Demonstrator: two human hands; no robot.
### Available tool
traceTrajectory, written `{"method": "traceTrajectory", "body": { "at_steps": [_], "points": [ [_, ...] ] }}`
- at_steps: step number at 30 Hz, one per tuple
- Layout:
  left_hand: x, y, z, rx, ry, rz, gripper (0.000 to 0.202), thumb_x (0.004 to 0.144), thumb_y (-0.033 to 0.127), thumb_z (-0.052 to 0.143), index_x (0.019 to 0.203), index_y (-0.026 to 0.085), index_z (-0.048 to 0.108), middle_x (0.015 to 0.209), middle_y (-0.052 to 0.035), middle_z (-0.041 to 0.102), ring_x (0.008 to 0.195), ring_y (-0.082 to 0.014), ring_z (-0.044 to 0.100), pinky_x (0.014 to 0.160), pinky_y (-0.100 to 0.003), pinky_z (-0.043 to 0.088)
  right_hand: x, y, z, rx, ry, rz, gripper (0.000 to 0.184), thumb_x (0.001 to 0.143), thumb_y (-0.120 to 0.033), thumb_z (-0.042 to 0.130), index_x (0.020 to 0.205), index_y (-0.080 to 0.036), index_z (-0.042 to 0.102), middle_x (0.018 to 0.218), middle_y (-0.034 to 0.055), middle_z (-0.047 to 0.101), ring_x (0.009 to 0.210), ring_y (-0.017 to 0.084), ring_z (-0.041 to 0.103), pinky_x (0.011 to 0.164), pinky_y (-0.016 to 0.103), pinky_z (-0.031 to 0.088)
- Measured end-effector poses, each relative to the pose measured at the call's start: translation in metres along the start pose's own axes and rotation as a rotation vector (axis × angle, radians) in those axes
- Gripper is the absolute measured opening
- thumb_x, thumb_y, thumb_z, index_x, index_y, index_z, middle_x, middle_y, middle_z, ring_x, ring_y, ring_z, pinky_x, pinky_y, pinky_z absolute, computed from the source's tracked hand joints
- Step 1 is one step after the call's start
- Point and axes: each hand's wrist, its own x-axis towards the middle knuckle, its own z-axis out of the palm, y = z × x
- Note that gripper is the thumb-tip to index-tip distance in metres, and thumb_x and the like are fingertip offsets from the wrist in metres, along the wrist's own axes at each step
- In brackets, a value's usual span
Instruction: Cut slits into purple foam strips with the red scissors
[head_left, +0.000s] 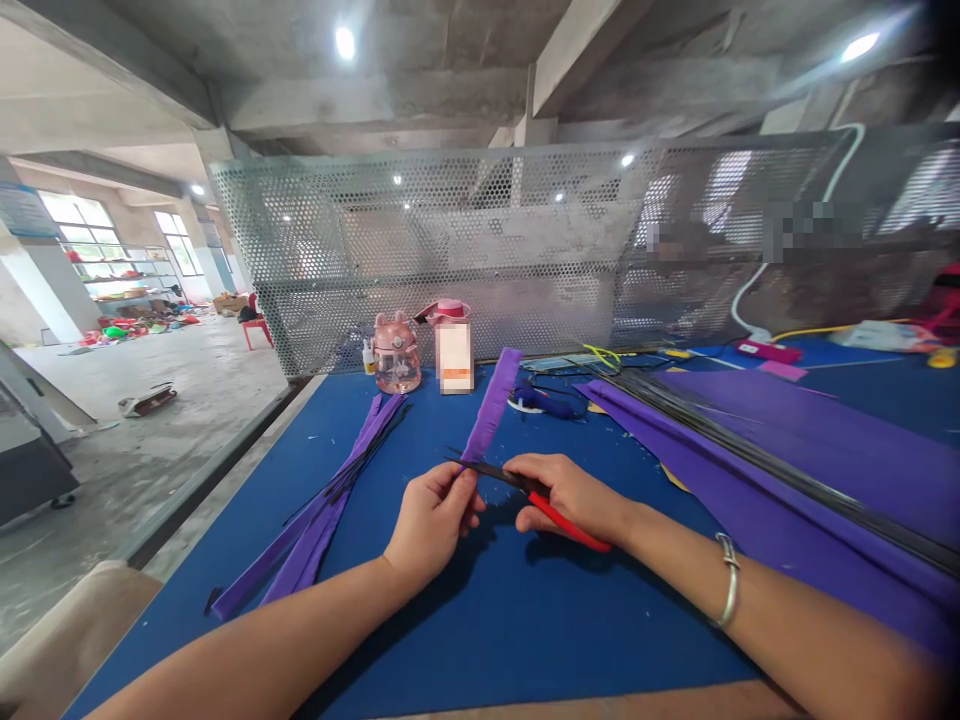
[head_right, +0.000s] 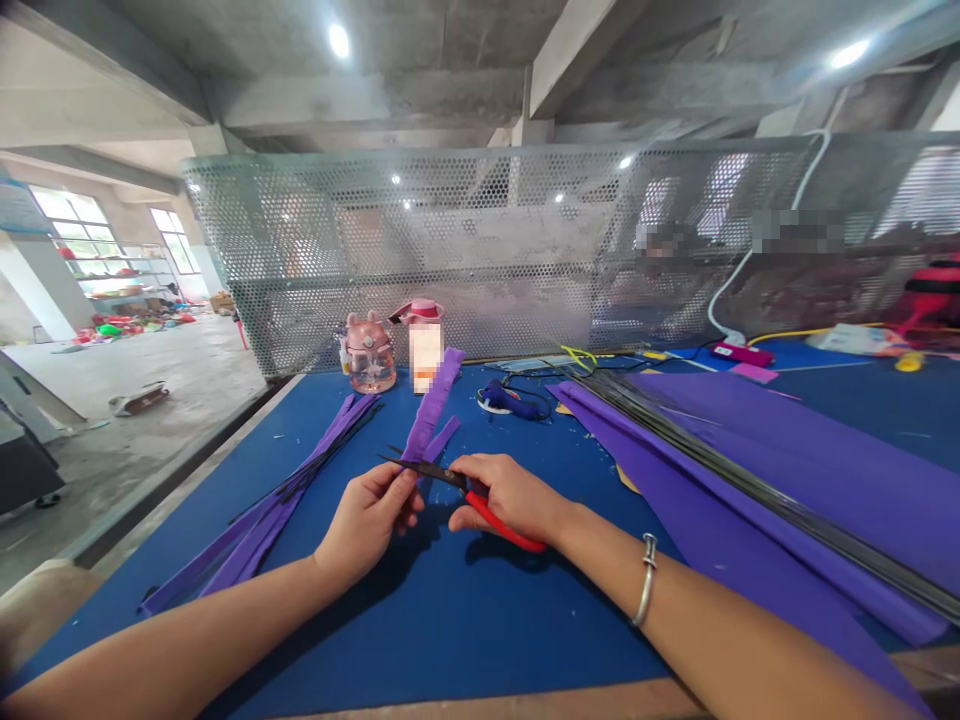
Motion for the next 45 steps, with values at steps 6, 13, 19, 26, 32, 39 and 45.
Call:
{"method": "traceTrajectory", "body": {
  "at_steps": [6,13,19,26,32,39,45],
  "points": [
    [0.0015,0.0012,-0.0006,-0.016,0.016,-0.007,0.044,0.072,0.06,0.069,0.075,0.016,0.062,0.06,0.0009,0.061,0.047,-0.0088,0.053,0.042,-0.019,0.038,0.0016,0.0022,0.0023,-0.003,0.012,0.0,0.065,0.082,-0.077,0.054,0.091,-0.014,0.064,0.078,0.0049,0.062,0.063,0.014,0.048,0.059,0.026,0.042],
    [0.0075,-0.0046,-0.0023,-0.046,-0.006,-0.013,0.042,0.072,0.056,0.071,0.081,0.016,0.063,0.066,-0.0005,0.064,0.054,-0.0107,0.058,0.049,-0.021,0.045,0.0015,0.006,0.0033,-0.004,0.003,0.033,0.055,0.085,-0.07,0.057,0.092,-0.015,0.064,0.078,0.0038,0.063,0.063,0.014,0.05,0.059,0.025,0.043],
    [0.0072,-0.0049,-0.0044,-0.031,0.025,0.021,0.044,0.073,0.058,0.069,0.081,0.015,0.063,0.063,0.0004,0.062,0.051,-0.0098,0.055,0.047,-0.02,0.042,0.0012,0.0091,0.0041,-0.129,-0.004,-0.003,0.058,0.079,-0.066,0.067,0.107,-0.015,0.059,0.092,0.0077,0.064,0.072,0.019,0.056,0.067,0.029,0.048],
    [0.007,-0.005,-0.003,-0.029,0.032,0.038,0.042,0.077,0.058,0.065,0.077,0.016,0.06,0.064,0.0004,0.062,0.051,-0.0094,0.055,0.046,-0.02,0.041,-0.0005,0.0055,0.0011,-0.127,-0.046,-0.008,0.065,0.078,-0.071,0.064,0.11,-0.015,0.055,0.095,0.0078,0.061,0.075,0.02,0.056,0.068,0.031,0.047],
    [0.0073,-0.0058,-0.0034,0.004,0.006,0.03,0.04,0.076,0.056,0.066,0.075,0.016,0.06,0.064,0.0004,0.062,0.051,-0.0094,0.054,0.045,-0.02,0.041,0.0004,0.0051,0.0009,-0.115,-0.046,-0.025,0.077,0.075,-0.085,0.052,0.107,-0.015,0.057,0.09,0.0065,0.059,0.071,0.019,0.052,0.065,0.03,0.044],
    [0.0058,-0.003,-0.0029,-0.001,0.002,0.016,0.039,0.073,0.056,0.068,0.074,0.017,0.061,0.061,0.0007,0.061,0.049,-0.0098,0.053,0.045,-0.02,0.041,0.0015,0.0049,0.0025,-0.034,-0.007,-0.019,0.07,0.079,-0.081,0.051,0.096,-0.015,0.063,0.081,0.0051,0.061,0.067,0.017,0.05,0.061,0.027,0.042],
    [0.0051,-0.0027,-0.0031,0.006,-0.002,0.036,0.037,0.075,0.053,0.067,0.076,0.017,0.062,0.061,0.0011,0.061,0.049,-0.0096,0.054,0.046,-0.02,0.041,0.0,0.004,0.002,-0.028,0.012,-0.003,0.048,0.085,-0.063,0.062,0.093,-0.015,0.063,0.08,0.0038,0.061,0.066,0.015,0.05,0.061,0.025,0.041]
  ]
}}
